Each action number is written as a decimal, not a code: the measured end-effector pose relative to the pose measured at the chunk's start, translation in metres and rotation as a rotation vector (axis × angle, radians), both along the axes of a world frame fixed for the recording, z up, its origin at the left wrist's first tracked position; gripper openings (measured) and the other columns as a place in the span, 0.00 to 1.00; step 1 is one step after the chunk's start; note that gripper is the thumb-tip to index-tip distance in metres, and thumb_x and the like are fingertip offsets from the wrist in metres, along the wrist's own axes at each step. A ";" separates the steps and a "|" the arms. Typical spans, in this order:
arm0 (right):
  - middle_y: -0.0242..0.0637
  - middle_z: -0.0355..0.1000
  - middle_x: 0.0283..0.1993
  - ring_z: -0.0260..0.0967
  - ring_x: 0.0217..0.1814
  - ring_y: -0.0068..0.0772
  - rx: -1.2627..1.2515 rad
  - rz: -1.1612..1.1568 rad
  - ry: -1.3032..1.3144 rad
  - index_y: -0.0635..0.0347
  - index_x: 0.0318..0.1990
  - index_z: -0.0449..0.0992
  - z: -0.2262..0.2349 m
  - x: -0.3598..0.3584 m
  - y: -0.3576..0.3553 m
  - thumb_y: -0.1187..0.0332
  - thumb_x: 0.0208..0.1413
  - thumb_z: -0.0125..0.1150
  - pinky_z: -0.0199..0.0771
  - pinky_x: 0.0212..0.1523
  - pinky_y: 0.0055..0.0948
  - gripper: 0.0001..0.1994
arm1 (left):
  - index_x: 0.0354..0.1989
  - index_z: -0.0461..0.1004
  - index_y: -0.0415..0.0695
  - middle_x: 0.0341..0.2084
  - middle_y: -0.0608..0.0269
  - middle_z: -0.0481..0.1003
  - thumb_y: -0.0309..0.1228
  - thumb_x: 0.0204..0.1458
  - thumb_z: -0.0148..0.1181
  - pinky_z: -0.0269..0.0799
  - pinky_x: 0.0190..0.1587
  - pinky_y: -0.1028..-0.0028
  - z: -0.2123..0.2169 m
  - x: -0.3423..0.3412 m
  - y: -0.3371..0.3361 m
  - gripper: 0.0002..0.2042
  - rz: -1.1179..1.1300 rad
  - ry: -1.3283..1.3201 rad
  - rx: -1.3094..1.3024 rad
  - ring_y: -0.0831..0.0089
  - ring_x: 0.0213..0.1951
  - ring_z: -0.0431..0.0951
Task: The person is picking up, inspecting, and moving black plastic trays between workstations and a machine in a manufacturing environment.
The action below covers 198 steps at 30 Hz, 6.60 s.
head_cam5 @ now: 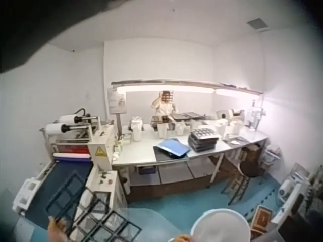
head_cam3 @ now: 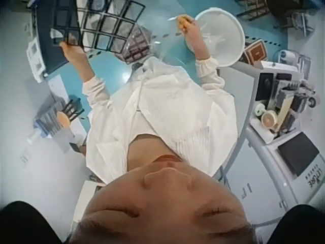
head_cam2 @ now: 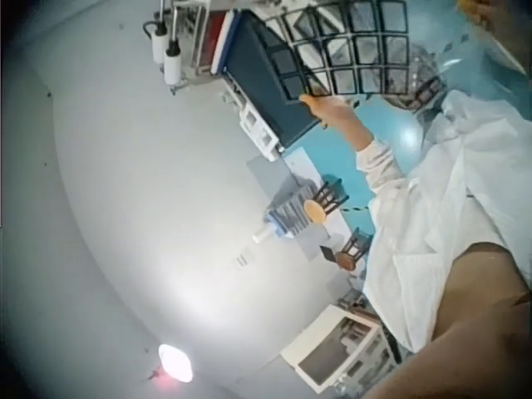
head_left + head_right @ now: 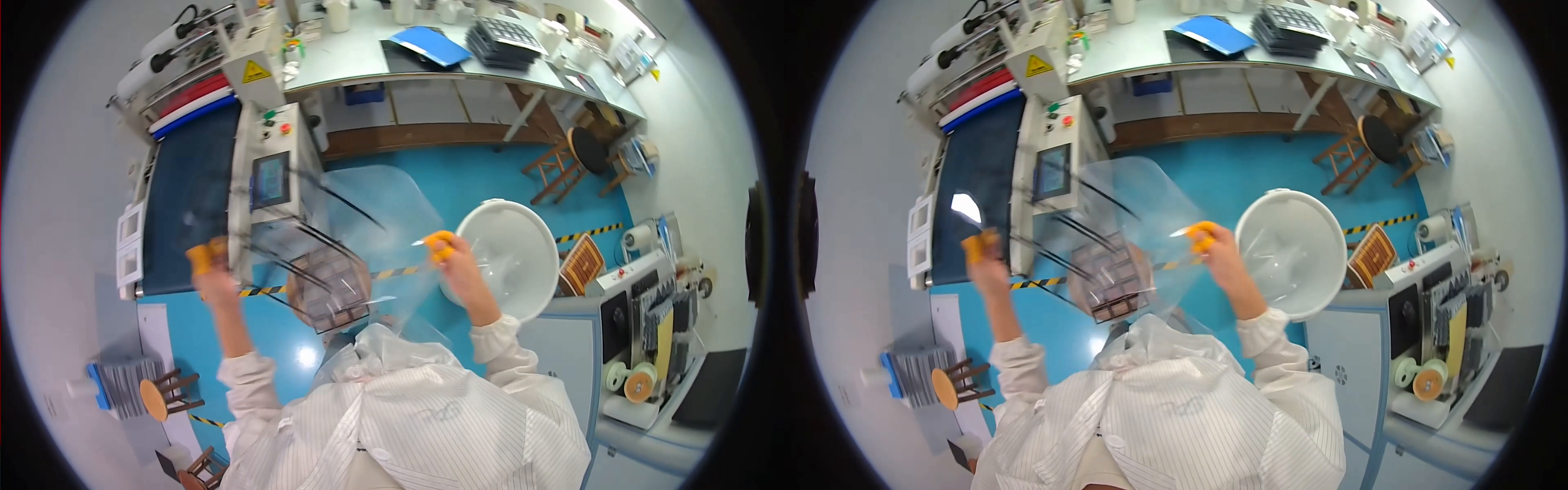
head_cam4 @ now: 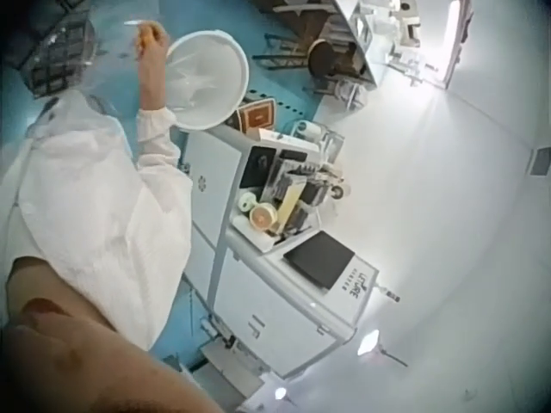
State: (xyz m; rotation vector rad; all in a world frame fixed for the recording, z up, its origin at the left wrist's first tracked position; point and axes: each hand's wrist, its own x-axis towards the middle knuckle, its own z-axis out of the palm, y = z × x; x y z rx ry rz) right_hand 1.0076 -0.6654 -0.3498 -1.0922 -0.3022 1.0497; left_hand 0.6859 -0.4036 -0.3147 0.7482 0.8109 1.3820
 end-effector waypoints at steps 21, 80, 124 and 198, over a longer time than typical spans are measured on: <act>0.48 0.71 0.29 0.68 0.35 0.47 -1.472 0.217 -1.140 0.62 0.24 0.75 -0.395 0.234 -0.220 0.64 0.39 0.48 0.65 0.36 0.38 0.12 | 0.44 0.66 0.42 0.38 0.65 0.70 0.42 0.51 0.42 0.61 0.43 0.75 0.050 -0.196 -0.044 0.19 0.817 0.495 -0.033 0.75 0.39 0.68; 0.36 0.69 0.28 0.63 0.19 0.20 -0.174 0.723 -0.387 0.68 0.36 0.69 -0.068 -0.717 0.844 0.72 0.49 0.46 0.64 0.15 0.18 0.10 | 0.46 0.64 0.40 0.39 0.56 0.69 0.54 0.51 0.34 0.66 0.39 0.70 -0.198 -0.653 0.117 0.28 0.231 0.413 -1.050 0.64 0.36 0.72; 0.34 0.70 0.26 0.62 0.28 0.18 -0.209 0.561 -0.108 0.68 0.38 0.71 -0.061 -0.123 0.032 0.71 0.51 0.49 0.62 0.31 0.16 0.10 | 0.44 0.64 0.40 0.31 0.62 0.69 0.38 0.54 0.41 0.67 0.34 0.76 -0.047 -0.052 0.011 0.16 -0.312 0.188 -0.262 0.73 0.33 0.71; 0.28 0.63 0.24 0.59 0.25 0.18 -0.044 0.182 -0.704 0.61 0.43 0.67 0.040 -0.041 0.075 0.67 0.53 0.46 0.59 0.27 0.14 0.12 | 0.29 0.70 0.38 0.19 0.66 0.71 0.42 0.52 0.44 0.62 0.21 0.85 0.049 -0.135 -0.031 0.17 -0.075 0.200 -0.168 0.82 0.17 0.68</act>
